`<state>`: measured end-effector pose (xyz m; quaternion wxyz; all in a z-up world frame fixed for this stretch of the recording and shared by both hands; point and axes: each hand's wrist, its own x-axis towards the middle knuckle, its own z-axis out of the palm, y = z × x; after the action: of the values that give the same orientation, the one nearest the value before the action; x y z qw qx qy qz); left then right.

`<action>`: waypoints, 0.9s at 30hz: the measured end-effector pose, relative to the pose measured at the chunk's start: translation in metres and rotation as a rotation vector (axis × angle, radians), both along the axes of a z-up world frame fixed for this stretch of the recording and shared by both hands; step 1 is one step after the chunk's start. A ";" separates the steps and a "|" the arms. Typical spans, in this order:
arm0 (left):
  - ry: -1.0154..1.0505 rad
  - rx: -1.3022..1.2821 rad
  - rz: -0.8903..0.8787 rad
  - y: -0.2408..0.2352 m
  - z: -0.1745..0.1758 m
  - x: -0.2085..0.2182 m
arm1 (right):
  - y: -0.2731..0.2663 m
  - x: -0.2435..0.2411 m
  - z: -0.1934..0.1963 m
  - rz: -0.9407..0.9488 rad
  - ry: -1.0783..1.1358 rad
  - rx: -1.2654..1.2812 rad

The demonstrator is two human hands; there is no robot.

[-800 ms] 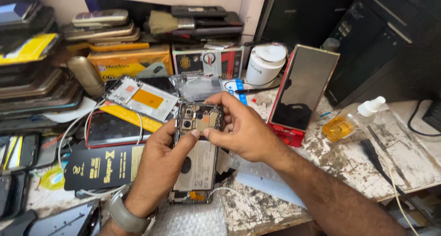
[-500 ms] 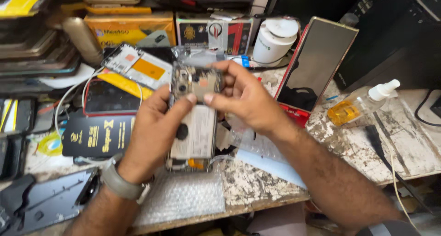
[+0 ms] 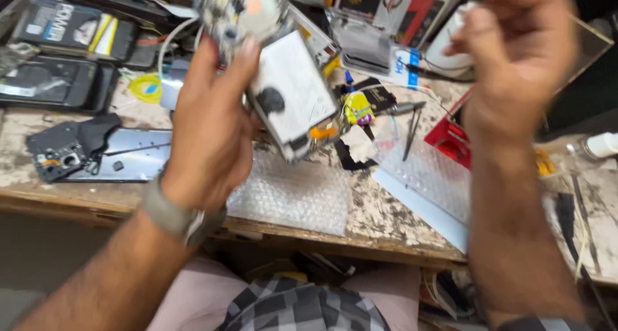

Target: The person reassembles a disassembled smartphone by aligning the back cover and securing internal components with a screwdriver. After powering on the device, they enter a passcode and navigate the touchscreen to verify functionality.

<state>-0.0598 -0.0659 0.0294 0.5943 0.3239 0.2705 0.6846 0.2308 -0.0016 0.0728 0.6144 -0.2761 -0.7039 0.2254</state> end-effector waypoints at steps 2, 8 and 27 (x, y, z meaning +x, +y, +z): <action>-0.077 -0.095 0.019 -0.023 -0.011 -0.006 | -0.030 -0.001 0.016 -0.036 -0.053 0.022; -0.528 0.007 -0.080 -0.090 -0.046 0.007 | -0.121 -0.044 0.024 -0.053 -0.791 0.149; -0.716 -0.143 0.005 -0.118 -0.096 0.056 | -0.118 -0.088 -0.053 0.138 -0.978 -0.193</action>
<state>-0.0035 -0.1834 -0.0664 0.6708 0.0205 0.0933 0.7355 0.1424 -0.1195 0.0200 0.1681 -0.3578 -0.9020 0.1736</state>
